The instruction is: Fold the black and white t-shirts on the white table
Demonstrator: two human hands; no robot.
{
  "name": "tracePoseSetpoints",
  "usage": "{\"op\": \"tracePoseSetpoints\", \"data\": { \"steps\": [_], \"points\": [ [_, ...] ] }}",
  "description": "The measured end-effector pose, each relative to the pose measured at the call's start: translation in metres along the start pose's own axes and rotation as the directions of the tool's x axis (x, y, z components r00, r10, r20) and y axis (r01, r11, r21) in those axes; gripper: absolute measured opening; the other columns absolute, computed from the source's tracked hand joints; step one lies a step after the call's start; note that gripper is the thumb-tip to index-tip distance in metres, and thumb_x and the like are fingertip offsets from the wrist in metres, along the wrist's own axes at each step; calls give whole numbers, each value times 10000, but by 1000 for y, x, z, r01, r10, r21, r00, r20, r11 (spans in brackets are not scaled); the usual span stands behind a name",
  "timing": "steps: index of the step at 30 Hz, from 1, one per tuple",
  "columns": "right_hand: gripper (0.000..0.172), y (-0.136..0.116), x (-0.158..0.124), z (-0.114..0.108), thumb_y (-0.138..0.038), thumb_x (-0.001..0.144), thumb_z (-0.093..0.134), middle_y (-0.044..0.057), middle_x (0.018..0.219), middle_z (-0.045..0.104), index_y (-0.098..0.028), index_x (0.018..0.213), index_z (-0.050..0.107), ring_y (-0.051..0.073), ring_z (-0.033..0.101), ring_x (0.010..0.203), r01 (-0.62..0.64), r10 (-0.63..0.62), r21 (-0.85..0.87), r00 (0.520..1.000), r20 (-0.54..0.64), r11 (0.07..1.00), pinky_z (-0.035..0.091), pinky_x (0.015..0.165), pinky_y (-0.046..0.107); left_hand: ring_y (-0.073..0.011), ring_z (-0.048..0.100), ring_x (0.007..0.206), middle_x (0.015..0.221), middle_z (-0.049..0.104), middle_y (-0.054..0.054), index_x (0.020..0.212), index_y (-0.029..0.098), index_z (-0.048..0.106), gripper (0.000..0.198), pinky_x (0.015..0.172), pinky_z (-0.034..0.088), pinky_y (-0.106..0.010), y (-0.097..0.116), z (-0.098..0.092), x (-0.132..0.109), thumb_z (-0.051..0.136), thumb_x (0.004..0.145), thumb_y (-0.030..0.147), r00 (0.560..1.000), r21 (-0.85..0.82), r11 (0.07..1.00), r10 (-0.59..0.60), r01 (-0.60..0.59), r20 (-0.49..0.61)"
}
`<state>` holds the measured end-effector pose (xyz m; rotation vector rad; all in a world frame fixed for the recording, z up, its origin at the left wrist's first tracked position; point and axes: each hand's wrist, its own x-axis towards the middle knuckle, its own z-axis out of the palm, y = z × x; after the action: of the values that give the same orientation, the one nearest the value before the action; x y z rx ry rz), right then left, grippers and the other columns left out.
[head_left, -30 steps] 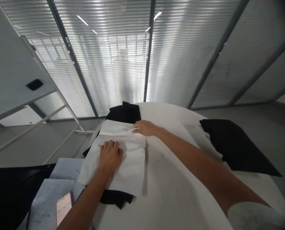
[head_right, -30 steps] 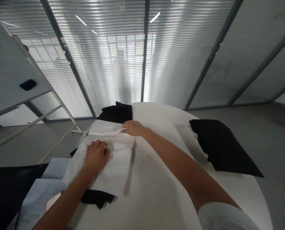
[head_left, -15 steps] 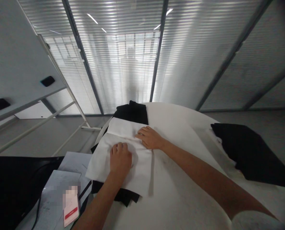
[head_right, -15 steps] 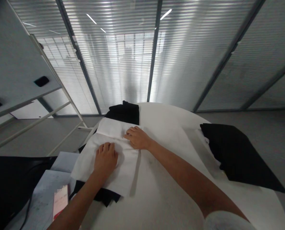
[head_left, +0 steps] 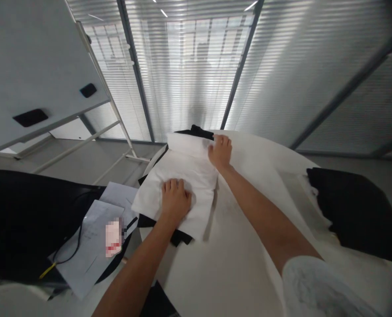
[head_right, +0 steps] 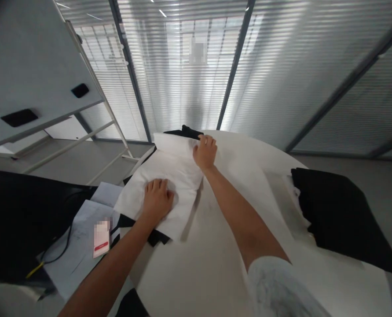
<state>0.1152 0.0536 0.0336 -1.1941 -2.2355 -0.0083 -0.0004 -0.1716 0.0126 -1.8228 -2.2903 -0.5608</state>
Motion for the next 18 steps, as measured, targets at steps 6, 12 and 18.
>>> {"op": "tracePoseSetpoints", "data": {
  "steps": [6, 12, 18],
  "points": [
    [437, -8, -32, 21, -240, 901, 458, 146, 1278, 503, -218, 1337, 482, 309, 432, 1143, 173, -159, -81, 975, 156, 982, 317, 937, 449, -309, 449, 1110, 1090, 551, -145, 1092, 167, 547, 280, 980, 302, -487, 1, -2, -2, 502, 830, 255, 999, -14, 999, -36, 36, 17],
    [389, 5, -7, 18, -315, 938, 449, 150, 1218, 523, -224, 1309, 520, 317, 433, 1106, 254, -228, -149, 958, 172, 956, 310, 894, 431, -304, 445, 1107, 1109, 546, -145, 1135, 166, 533, 308, 987, 298, -477, -2, -2, -2, 484, 845, 257, 999, -34, 999, -28, 28, 17],
    [368, 10, 13, 18, -336, 977, 388, 127, 1183, 581, -211, 1282, 551, 275, 496, 1059, 98, -102, 30, 981, 164, 995, 343, 875, 382, -307, 440, 1115, 1111, 546, -145, 1157, 172, 526, 327, 977, 306, -483, -3, 0, 0, 481, 845, 263, 999, -38, 999, -27, 28, 46]
  ]
}}
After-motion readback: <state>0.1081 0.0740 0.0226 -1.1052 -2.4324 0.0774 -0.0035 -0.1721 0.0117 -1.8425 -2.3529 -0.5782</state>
